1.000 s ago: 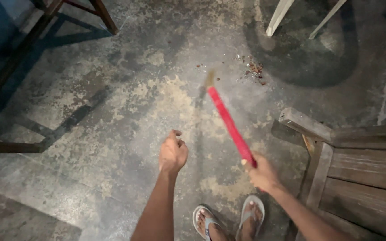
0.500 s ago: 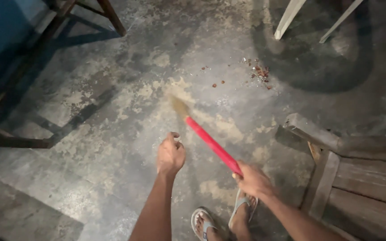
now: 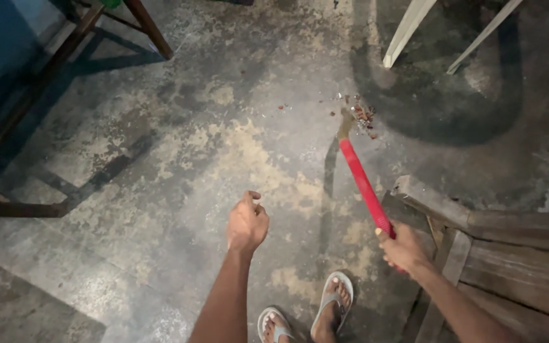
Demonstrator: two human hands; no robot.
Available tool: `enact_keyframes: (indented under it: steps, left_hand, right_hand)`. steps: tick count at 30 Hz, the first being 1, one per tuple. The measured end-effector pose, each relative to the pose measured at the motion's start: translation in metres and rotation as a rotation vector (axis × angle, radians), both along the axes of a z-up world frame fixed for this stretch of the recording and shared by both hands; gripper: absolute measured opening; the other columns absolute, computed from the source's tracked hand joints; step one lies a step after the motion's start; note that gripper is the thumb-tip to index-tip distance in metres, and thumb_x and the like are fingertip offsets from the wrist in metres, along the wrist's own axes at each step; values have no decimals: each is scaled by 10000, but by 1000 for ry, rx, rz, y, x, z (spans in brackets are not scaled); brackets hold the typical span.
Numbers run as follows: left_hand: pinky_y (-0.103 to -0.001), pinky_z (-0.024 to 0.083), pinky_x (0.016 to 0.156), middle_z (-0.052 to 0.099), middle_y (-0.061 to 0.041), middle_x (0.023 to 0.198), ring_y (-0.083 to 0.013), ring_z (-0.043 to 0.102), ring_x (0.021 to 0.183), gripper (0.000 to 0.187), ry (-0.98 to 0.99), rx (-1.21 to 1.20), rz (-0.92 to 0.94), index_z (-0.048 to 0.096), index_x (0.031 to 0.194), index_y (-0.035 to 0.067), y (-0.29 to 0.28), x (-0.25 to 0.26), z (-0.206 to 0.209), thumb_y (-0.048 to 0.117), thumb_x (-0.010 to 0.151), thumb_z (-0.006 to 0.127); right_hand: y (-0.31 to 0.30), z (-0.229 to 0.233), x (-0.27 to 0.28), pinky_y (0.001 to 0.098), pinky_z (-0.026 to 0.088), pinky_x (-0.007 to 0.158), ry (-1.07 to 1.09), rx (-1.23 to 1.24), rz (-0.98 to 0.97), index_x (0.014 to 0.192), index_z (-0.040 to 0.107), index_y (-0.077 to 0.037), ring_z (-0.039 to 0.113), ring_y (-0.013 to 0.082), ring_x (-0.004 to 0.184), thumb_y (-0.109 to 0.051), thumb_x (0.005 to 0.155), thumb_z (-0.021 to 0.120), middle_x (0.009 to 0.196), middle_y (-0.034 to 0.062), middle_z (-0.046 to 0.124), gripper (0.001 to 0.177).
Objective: The recorder uses a red rod to hit and move small brown objects on the floor.
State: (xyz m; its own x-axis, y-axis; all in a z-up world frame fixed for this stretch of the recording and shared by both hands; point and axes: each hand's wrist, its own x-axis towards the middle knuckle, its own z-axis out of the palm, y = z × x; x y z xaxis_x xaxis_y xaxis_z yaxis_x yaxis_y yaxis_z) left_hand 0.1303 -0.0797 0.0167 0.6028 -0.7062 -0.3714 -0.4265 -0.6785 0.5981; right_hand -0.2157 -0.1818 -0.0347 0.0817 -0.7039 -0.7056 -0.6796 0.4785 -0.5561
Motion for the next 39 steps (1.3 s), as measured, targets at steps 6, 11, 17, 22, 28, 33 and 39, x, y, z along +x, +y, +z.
enact_keyframes:
  steps: [6,11,17,22,28,33,39]
  left_hand:
    - [-472,541,877,741,-194,1048,-374,705,1008,341,30,23,-2,621,1207,94,-19,-12,15,121,871,567]
    - [-469,540,895,729,-226,1062,-387,697,1030,329,-4,-3,-20,635,1202,88,-20,-19,0,123,885,554]
    - [-469,537,902,727,-243,1045,-399,694,1028,320,-17,-14,-13,639,1183,72,-19,-21,-14,98,880,539]
    - [-464,550,878,742,-228,974,-394,712,985,289,-20,-32,-8,637,1158,72,-19,-22,-13,113,888,543]
    - [-469,547,875,748,-229,944,-400,708,980,296,-34,-42,-19,635,1158,68,-27,-20,-20,91,879,538]
    - [-470,544,874,753,-208,956,-388,709,991,285,-20,-6,5,649,1157,88,-43,-19,2,111,891,548]
    - [-475,549,860,745,-207,979,-392,707,984,279,-18,-59,39,663,1145,89,-55,-13,12,121,887,562]
  right_hand:
    - [34,-8,42,405,456,448,-146,-26,-49,1118,603,-92,572,206,504,-239,951,622,745,105,634,223]
    - [43,40,78,453,545,682,-9,-264,284,1148,618,-121,720,323,737,-277,894,683,822,162,712,306]
    - [26,10,60,489,540,828,87,-223,529,1217,629,-207,702,396,968,-296,861,713,976,149,736,377]
    - [-3,-37,19,485,551,740,41,-323,533,1175,657,-189,716,367,860,-277,846,731,944,141,731,348]
    - [-39,18,18,374,516,485,205,-8,227,1160,667,-175,648,208,501,-301,972,623,722,158,697,230]
    - [-48,-17,9,333,451,426,-183,-6,-107,1079,625,16,552,147,486,-259,1000,612,730,51,615,287]
    - [-39,8,46,296,430,406,-261,32,-98,1166,624,-43,532,112,475,-272,970,649,728,38,613,303]
